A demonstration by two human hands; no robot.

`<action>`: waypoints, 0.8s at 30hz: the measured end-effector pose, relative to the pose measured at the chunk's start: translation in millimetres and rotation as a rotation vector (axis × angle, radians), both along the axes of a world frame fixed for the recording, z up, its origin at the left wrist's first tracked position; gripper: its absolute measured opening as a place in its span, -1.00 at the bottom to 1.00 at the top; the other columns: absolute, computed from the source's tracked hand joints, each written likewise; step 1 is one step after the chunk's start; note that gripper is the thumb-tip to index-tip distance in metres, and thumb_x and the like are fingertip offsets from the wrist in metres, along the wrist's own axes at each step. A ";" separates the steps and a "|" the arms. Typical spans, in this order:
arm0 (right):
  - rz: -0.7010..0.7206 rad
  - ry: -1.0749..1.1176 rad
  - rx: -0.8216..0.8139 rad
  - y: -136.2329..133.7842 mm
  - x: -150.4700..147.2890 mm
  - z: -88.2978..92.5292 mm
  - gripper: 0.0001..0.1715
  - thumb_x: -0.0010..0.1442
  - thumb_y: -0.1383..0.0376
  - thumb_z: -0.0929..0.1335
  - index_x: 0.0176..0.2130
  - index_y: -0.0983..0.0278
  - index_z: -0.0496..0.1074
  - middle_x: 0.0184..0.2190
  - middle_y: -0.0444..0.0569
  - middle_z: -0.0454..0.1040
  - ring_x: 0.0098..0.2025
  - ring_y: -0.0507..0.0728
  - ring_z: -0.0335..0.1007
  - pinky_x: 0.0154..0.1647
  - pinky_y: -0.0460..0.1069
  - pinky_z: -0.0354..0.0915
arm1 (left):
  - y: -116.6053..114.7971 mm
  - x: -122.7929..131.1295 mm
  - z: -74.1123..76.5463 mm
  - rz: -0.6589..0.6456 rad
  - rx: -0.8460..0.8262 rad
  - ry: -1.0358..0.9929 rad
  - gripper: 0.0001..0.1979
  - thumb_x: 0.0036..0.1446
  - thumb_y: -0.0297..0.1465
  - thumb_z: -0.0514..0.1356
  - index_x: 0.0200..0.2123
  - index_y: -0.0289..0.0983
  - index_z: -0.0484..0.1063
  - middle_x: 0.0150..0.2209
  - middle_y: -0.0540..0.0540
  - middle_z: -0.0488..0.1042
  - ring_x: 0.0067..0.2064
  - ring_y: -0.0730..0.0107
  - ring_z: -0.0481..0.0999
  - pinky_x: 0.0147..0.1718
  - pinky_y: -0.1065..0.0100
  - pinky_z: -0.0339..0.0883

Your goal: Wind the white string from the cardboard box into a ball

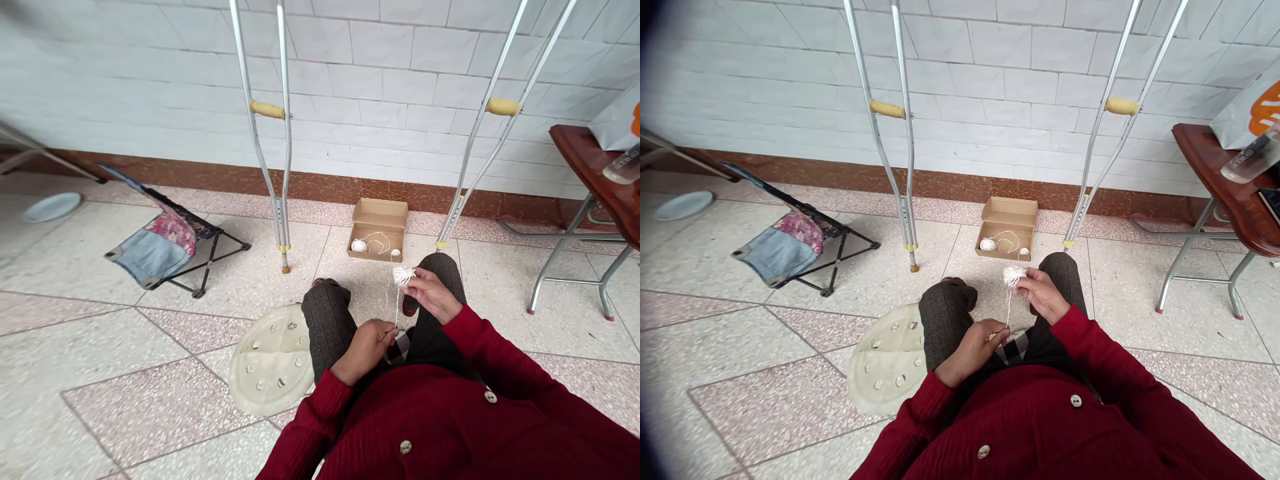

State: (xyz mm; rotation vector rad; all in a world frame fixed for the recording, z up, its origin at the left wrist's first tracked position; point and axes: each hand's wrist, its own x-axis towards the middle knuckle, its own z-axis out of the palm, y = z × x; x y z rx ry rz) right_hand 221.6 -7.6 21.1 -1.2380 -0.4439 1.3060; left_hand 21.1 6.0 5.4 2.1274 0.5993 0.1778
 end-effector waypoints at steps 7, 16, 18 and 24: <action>0.266 -0.399 0.036 -26.1 -19.5 -32.1 -0.64 -0.35 0.50 0.44 -0.46 0.25 0.36 -0.58 -0.27 0.35 -0.52 -0.02 0.24 -0.53 -0.14 0.19 | 24.0 -9.8 28.6 0.023 0.165 -0.069 -0.67 0.31 -0.40 0.00 -0.48 -0.24 0.43 -0.51 0.02 0.46 -0.38 0.40 0.43 0.07 0.27 0.18; 0.217 0.039 0.119 -39.9 -17.5 22.9 -0.53 -0.19 0.36 0.51 -0.22 0.22 0.39 -0.36 -0.13 0.44 -0.40 0.05 0.38 -0.50 -0.09 0.36 | 27.4 11.2 5.0 0.049 0.030 -0.085 -0.65 0.28 -0.40 0.01 -0.54 -0.27 0.41 -0.48 -0.01 0.46 -0.36 0.38 0.44 -0.24 0.39 0.27; 0.113 0.008 0.122 -22.5 -6.2 22.6 -0.46 -0.16 0.35 0.50 -0.13 0.19 0.38 -0.33 -0.14 0.44 -0.40 0.04 0.37 -0.47 -0.08 0.38 | 16.8 13.1 2.9 0.046 0.025 -0.064 -0.62 0.30 -0.37 0.00 -0.55 -0.27 0.39 -0.50 -0.01 0.45 -0.36 0.37 0.44 -0.27 0.40 0.26; 0.097 -0.336 0.041 -1.0 -10.3 -31.9 -0.58 -0.24 0.41 0.45 -0.27 0.26 0.41 -0.40 -0.17 0.40 -0.45 0.01 0.31 -0.50 -0.09 0.33 | 6.3 -5.3 15.4 -0.006 0.165 0.012 -0.65 0.30 -0.37 0.01 -0.55 -0.25 0.36 -0.55 0.01 0.41 -0.40 0.39 0.41 -0.12 0.35 0.28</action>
